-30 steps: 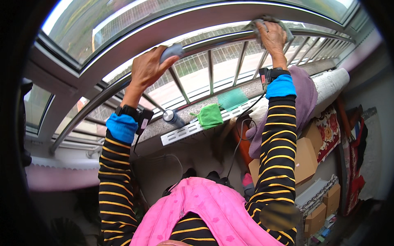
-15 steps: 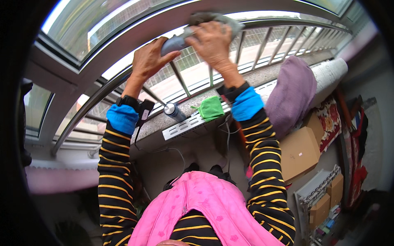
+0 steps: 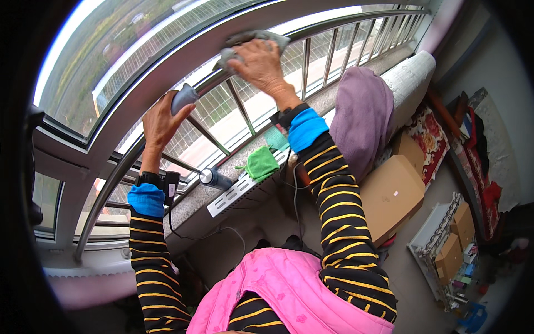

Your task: The person wipes the window frame and glass with cloths, then moves to a nearby sofa to wipe its armrest. They open a cardboard box on the sofa and remove a small black plastic case.

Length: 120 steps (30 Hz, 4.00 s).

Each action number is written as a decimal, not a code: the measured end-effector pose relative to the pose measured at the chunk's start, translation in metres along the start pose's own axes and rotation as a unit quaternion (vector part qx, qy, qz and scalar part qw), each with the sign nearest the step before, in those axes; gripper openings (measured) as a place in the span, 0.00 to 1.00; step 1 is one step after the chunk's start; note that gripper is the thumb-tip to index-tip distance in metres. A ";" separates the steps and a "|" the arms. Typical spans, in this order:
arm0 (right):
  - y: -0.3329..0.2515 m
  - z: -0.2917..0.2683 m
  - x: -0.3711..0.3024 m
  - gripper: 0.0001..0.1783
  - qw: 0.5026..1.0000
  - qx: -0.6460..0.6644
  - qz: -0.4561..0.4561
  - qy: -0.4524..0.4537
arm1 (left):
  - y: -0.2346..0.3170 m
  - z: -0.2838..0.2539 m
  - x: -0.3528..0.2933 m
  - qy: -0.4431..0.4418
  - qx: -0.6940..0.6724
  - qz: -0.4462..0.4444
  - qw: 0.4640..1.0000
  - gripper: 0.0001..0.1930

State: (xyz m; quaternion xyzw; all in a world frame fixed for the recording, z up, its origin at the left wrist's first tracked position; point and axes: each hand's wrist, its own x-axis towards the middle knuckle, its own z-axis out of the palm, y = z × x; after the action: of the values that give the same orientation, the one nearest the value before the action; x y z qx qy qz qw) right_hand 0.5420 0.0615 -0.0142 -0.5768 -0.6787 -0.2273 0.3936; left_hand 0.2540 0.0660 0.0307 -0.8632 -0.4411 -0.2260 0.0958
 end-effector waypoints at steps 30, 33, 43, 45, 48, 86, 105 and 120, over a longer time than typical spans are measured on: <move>-0.009 -0.013 -0.006 0.21 1.000 0.025 0.005 -0.003 | 0.002 0.001 0.000 0.026 0.041 0.028 0.998 0.31; 0.033 -0.013 0.002 0.26 0.996 -0.037 0.080 -0.025 | 0.002 0.001 -0.001 -0.002 0.028 -0.001 1.000 0.33; 0.169 -0.026 0.007 0.32 0.985 -0.054 0.163 0.006 | 0.005 -0.002 -0.001 0.021 0.037 0.015 0.999 0.30; 0.191 -0.025 0.009 0.32 0.983 -0.065 0.172 0.017 | 0.005 -0.001 -0.001 0.047 0.051 0.035 0.997 0.29; 0.219 -0.020 0.012 0.32 0.978 -0.092 0.184 0.045 | 0.004 0.001 -0.001 0.048 0.059 0.034 0.997 0.28; -0.021 -0.071 -0.188 0.15 0.515 0.719 0.454 0.107 | -0.013 0.016 0.003 0.021 0.091 0.020 0.995 0.32; -0.061 -0.249 -0.300 0.17 0.501 0.665 0.512 0.212 | -0.021 0.023 0.008 0.022 0.071 0.026 0.997 0.33; -0.117 -0.325 -0.291 0.29 0.653 0.602 0.438 0.139 | -0.025 0.024 0.011 0.009 0.073 0.031 0.997 0.38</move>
State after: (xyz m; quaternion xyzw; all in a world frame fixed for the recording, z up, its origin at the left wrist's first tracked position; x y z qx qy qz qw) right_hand 0.5255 -0.3891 -0.0383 -0.4050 -0.2732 0.3528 0.7980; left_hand 0.2468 0.0973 0.0140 -0.8648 -0.4289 -0.1980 0.1699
